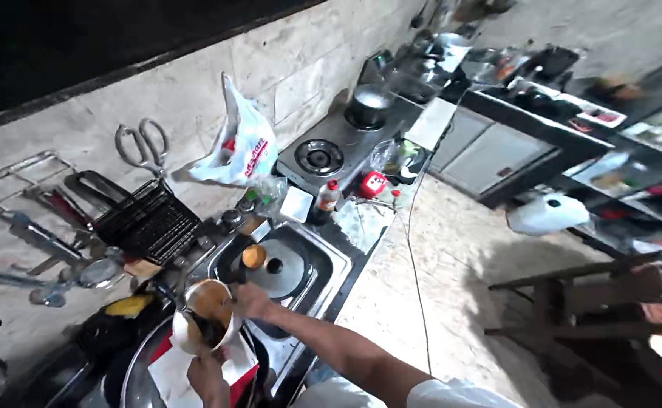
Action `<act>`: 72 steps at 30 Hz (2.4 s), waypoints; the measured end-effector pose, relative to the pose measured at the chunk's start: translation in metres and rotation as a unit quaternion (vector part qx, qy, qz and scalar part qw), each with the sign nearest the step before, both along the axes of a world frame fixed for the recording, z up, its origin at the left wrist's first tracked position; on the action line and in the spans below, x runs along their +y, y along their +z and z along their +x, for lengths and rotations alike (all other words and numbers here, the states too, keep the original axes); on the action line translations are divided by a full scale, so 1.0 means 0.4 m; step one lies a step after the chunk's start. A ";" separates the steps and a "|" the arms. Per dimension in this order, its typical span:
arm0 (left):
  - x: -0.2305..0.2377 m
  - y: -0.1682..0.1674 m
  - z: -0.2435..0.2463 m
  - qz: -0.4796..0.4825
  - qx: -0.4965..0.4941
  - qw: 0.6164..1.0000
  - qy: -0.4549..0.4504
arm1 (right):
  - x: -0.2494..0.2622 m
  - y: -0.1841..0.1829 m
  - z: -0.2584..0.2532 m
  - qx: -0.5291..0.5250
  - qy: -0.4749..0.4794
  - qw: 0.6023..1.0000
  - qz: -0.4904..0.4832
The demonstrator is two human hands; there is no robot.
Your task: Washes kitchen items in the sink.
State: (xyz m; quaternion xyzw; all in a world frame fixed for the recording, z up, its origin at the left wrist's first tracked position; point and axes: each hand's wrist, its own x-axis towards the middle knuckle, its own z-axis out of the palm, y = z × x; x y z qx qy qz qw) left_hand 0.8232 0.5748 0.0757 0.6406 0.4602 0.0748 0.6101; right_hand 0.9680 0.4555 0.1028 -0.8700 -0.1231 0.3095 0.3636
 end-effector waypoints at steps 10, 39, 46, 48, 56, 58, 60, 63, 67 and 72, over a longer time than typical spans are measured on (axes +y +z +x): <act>0.039 -0.037 -0.028 -0.037 -0.027 0.999 0.007 | -0.062 -0.042 -0.051 0.001 0.011 0.992 0.125; 0.172 -0.150 -0.170 -0.113 -0.046 0.989 0.084 | -0.314 -0.141 0.067 -0.054 -0.139 0.983 -0.111; 0.169 -0.143 -0.177 -0.117 -0.043 0.986 0.108 | -0.263 -0.147 0.121 -0.051 -0.116 0.979 -0.159; 0.167 -0.146 -0.171 -0.107 -0.041 0.986 0.121 | -0.247 -0.139 0.119 -0.058 -0.117 0.976 -0.176; 0.093 -0.108 -0.115 -0.085 -0.008 0.984 0.157 | -0.109 -0.088 -0.036 0.021 -0.014 1.000 0.005; 0.075 -0.093 -0.102 -0.088 -0.009 0.986 0.143 | -0.053 -0.090 -0.081 0.088 0.004 0.994 0.063; 0.055 -0.074 -0.087 -0.077 -0.011 0.988 0.130 | -0.001 -0.079 -0.114 0.134 0.001 0.988 0.081; 0.022 -0.056 -0.074 -0.064 -0.020 0.993 0.098 | 0.050 -0.029 -0.135 0.104 -0.013 0.994 0.025; -0.024 -0.038 -0.067 -0.081 -0.025 0.995 0.056 | 0.059 0.022 -0.125 0.034 -0.034 0.994 -0.099; -0.044 -0.031 -0.088 0.011 0.064 0.997 -0.043 | -0.014 0.026 -0.099 0.008 -0.062 0.994 -0.088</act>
